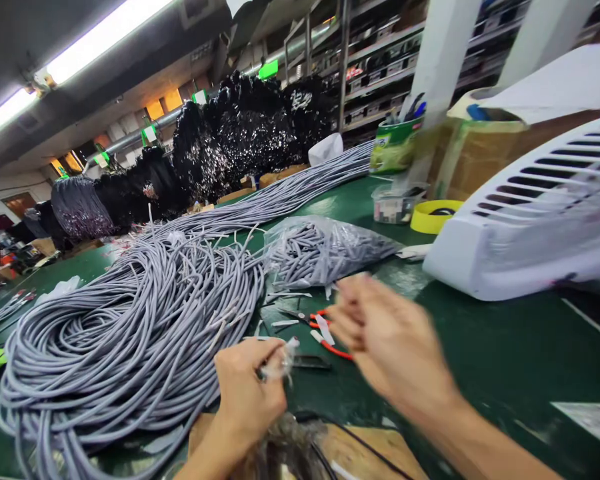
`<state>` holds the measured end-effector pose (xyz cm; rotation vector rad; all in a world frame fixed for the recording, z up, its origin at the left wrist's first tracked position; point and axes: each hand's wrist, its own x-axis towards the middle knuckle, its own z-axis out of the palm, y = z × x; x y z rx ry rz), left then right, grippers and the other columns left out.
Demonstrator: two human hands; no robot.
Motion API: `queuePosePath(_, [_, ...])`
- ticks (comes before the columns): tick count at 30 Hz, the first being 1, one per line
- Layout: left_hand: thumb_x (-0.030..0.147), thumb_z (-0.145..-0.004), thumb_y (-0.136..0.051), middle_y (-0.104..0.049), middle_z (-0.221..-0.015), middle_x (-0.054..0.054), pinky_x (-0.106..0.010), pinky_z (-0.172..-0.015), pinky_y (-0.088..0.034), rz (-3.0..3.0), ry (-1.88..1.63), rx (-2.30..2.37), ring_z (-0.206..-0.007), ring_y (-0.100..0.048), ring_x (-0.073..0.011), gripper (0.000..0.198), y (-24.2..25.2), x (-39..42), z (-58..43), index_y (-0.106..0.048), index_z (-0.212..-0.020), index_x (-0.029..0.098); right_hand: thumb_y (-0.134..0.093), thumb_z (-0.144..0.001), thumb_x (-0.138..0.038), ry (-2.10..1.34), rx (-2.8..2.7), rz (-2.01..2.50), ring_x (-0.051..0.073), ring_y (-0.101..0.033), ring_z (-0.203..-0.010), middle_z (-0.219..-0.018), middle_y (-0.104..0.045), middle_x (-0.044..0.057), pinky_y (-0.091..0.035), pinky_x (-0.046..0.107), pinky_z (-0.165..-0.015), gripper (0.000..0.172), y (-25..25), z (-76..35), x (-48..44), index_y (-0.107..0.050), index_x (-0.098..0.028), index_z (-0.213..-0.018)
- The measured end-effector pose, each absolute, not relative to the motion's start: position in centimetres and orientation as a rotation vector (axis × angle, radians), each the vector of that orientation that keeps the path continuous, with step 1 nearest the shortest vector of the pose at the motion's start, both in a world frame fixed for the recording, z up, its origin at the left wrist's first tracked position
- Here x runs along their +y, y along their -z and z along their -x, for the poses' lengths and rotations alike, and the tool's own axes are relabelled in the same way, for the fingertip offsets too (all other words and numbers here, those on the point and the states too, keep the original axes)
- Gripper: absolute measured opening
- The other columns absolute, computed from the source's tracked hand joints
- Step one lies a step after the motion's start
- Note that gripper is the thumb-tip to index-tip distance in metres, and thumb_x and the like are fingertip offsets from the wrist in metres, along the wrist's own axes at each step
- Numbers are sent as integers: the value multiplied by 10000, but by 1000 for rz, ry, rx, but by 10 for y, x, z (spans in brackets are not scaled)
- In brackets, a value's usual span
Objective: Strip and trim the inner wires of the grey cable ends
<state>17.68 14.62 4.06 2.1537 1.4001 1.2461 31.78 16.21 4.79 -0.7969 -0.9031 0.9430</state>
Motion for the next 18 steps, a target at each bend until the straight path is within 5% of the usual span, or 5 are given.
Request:
queuePosePath(6, [319, -809, -480, -594, -562, -33, -215, -511, -380, -1780, -1270, 1329, -537, -497, -134, 353, -47, 156, -171, -700, -652, 92, -540, -803, -320, -226, -1644, 919, 98, -471, -460, -574, -543, -10, -356, 212, -447, 162, -46, -325, 162, -616, -197, -729])
queuePosePath(9, [275, -806, -482, -592, -563, -36, -219, -506, -357, -1925, -1189, 1335, -524, -481, -129, 309, -47, 155, -168, -708, -694, 96, -435, -840, -187, -56, -1770, 891, 125, -566, -545, -645, -634, 31, -389, 226, -520, 234, -36, -319, 162, -655, -180, -762])
queuePosePath(13, [134, -754, -481, -564, -532, -28, -227, -500, -298, -2372, -1100, 1267, -500, -448, -119, 242, -48, 153, -161, -722, -741, 123, -478, -777, -233, -541, -1779, 1009, 122, -527, -494, -563, -603, 19, -363, 220, -470, 204, -38, -320, 169, -610, -154, -643])
queuePosePath(16, [180, -757, -507, -535, -491, -11, -222, -474, -283, -2325, -1128, 1169, -464, -418, -109, 223, -50, 154, -160, -715, -695, 128, -519, -726, -387, -1067, -1673, 964, 90, -423, -406, -470, -513, -21, -304, 203, -394, 271, -42, -319, 172, -551, -154, -590])
queuePosePath(18, [247, -777, -512, -571, -524, -17, -215, -491, -327, -2077, -1242, 1245, -486, -455, -114, 249, -49, 155, -163, -697, -666, 123, -514, -719, -441, -1117, -1584, 943, 86, -406, -400, -471, -500, -24, -296, 202, -383, 312, -42, -315, 169, -548, -153, -607])
